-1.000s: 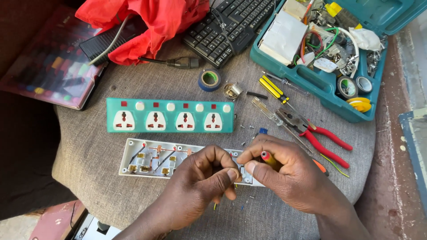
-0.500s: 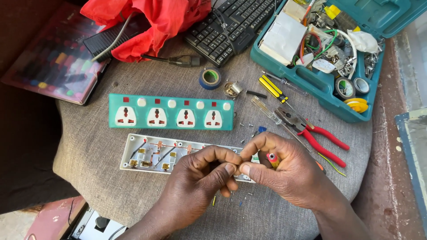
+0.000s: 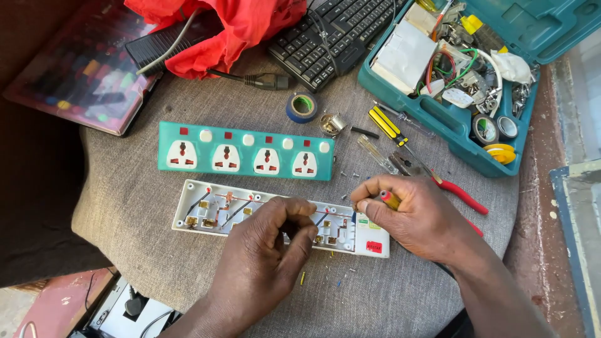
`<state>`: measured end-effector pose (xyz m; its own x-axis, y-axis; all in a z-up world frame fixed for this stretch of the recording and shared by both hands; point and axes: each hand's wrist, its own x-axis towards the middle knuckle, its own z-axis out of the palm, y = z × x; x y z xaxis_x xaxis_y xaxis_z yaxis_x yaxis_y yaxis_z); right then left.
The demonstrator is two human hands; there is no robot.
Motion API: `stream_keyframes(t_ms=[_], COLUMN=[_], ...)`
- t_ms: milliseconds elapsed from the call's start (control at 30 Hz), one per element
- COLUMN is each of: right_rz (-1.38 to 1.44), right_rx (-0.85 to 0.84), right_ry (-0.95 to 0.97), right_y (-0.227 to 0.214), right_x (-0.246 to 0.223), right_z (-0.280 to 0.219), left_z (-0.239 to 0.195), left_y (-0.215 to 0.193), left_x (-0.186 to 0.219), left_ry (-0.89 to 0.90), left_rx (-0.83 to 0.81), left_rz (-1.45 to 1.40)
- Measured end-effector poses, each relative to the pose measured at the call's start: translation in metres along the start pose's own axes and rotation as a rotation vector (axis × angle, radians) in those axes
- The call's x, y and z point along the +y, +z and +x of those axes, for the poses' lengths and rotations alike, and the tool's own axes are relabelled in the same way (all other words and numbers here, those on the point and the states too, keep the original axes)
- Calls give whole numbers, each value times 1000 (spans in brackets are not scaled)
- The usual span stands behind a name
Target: The person aligns and secures the front cover of a four-socket power strip onto its base. They use a screwdriver to tighten screws on the back of the unit and then flip it over to check the fit.
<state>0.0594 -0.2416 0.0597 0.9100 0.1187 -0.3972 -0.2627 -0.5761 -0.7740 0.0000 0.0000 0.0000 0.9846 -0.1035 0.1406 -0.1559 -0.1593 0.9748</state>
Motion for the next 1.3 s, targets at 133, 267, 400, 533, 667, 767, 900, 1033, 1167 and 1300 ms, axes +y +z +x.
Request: stream_keyframes(t_ms=[133,267,400,533,667,767,900,1033,1167,1300], right_rz=[-446,-664,-576,-519,-337,-201,-140,-220,-214,-107], right_rx=[-22,-165,-101,-135,-125,-94,-52,-50,-41,-41], right_ry=[-78,-233,-65,38,35,47,98,55,79,102], right_y=[-1,-3,4,9,13,14,15,15,15,17], right_x=[-5,-4,-11,-2,7,21,18,16,14,14], right_z=[12,20,23,25,22,23,20,18,18,18], left_z=[-5,-4,-3,-5,-5,-5,-5,-5,-5,-6], left_y=[-1,0,-4,-7,-6,-6,-7,-7,-6,-5], left_x=[-10,-22,-21,-20,-22,-21,-20,-20,-21,-21], left_ry=[214,471,472,465,455,475,471,479,464,452], left_rx=[-24,4,-25,14,27,27,24,29,9,15], left_rz=[262,561,564,552,529,504,496,489,467,486])
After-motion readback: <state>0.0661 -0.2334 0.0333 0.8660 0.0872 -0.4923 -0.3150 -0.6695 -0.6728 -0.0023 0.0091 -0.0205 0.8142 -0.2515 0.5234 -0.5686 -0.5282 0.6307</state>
